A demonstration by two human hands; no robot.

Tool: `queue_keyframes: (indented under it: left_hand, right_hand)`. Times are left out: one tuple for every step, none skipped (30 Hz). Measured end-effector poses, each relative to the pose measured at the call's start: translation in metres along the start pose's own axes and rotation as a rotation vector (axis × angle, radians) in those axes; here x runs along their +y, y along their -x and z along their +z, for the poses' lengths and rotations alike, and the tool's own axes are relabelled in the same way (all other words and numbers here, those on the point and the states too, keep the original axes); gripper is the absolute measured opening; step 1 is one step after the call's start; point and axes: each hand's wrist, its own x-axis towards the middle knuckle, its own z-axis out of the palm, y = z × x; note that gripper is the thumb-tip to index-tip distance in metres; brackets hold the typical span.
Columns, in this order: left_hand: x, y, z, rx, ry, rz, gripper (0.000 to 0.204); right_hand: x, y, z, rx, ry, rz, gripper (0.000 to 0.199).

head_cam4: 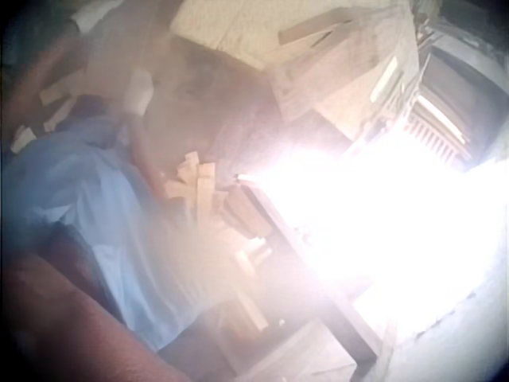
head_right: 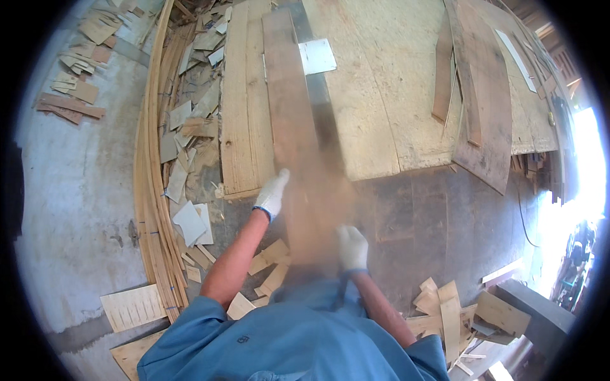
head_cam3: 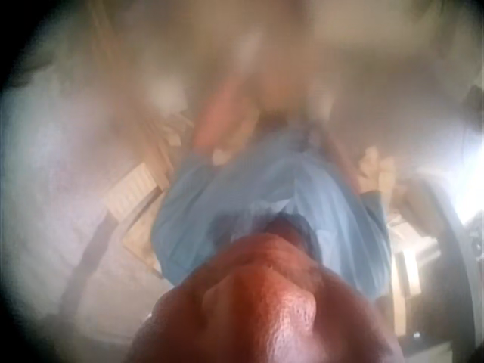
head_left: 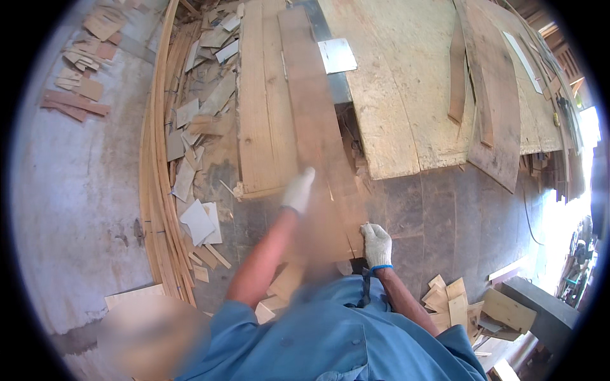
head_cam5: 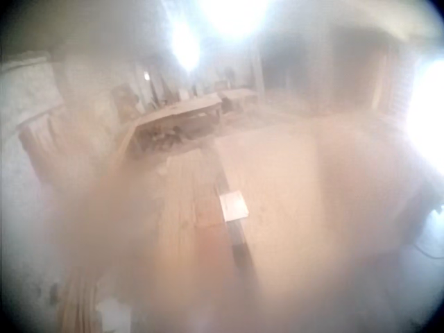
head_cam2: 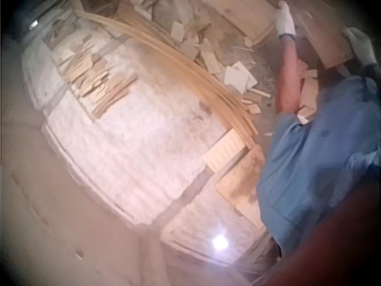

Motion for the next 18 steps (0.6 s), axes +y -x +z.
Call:
queue_keyframes:
  left_hand:
    - [0.015, 0.007, -0.015, -0.053, -0.163, 0.021, 0.069]
    - [0.028, 0.012, -0.030, -0.106, -0.325, 0.042, 0.067]
    - [0.028, 0.012, -0.036, -0.058, -0.376, 0.068, 0.065]
    - [0.030, 0.011, -0.040, -0.006, -0.423, 0.096, 0.063]
    - [0.027, 0.008, -0.040, 0.145, -0.352, 0.131, 0.060]
    - [0.032, 0.008, -0.043, 0.298, -0.284, 0.169, 0.058]
    - [0.038, 0.006, -0.045, 0.306, -0.315, 0.245, 0.059]
    - [0.045, 0.003, -0.044, 0.313, -0.347, 0.322, 0.059]
    - [0.054, 0.001, -0.040, 0.314, -0.372, 0.404, 0.060]
    - [0.045, -0.010, -0.032, 0.342, -0.408, 0.456, 0.061]
    - [0.025, -0.028, -0.019, 0.370, -0.443, 0.508, 0.061]
    - [0.015, -0.039, -0.010, 0.384, -0.476, 0.566, 0.062]
    - [0.025, -0.039, -0.007, 0.354, -0.414, 0.537, 0.063]
    - [0.035, -0.039, -0.005, 0.325, -0.352, 0.506, 0.064]
    - [0.040, -0.036, -0.006, 0.303, -0.295, 0.466, 0.065]
    - [0.037, -0.041, -0.008, 0.310, -0.300, 0.469, 0.064]
    - [0.034, -0.047, -0.012, 0.318, -0.304, 0.472, 0.064]
    - [0.041, -0.048, -0.013, 0.319, -0.305, 0.482, 0.063]
  right_hand:
    - [-0.002, 0.000, 0.002, 0.017, -0.032, 0.056, 0.024]
    - [-0.003, 0.000, 0.002, 0.035, -0.065, 0.111, 0.024]
    - [-0.001, 0.002, 0.005, 0.028, -0.063, 0.082, 0.023]
    - [0.002, 0.005, 0.006, 0.022, -0.061, 0.054, 0.023]
    - [0.005, 0.007, 0.006, 0.018, -0.058, 0.027, 0.022]
    - [0.002, 0.010, 0.004, 0.005, -0.069, 0.076, 0.022]
    - [-0.002, 0.014, 0.000, -0.006, -0.080, 0.126, 0.022]
    - [-0.005, 0.017, -0.001, -0.018, -0.091, 0.176, 0.021]
    - [-0.004, 0.019, -0.001, -0.007, -0.110, 0.169, 0.021]
    - [-0.006, 0.017, 0.001, -0.013, -0.132, 0.150, 0.021]
    - [-0.007, 0.016, 0.002, -0.019, -0.154, 0.131, 0.020]
    - [0.002, 0.014, 0.006, -0.004, -0.135, 0.078, 0.020]
    - [0.011, 0.009, 0.012, 0.022, -0.114, 0.025, 0.020]
    - [0.021, 0.008, 0.014, 0.034, -0.116, 0.046, 0.020]
    - [0.021, 0.005, 0.016, 0.039, -0.122, 0.062, 0.021]
    - [-0.002, 0.002, 0.015, 0.023, -0.156, 0.148, 0.021]
    - [-0.017, -0.002, 0.014, 0.006, -0.189, 0.233, 0.021]
    - [-0.019, -0.004, 0.013, 0.003, -0.189, 0.239, 0.021]
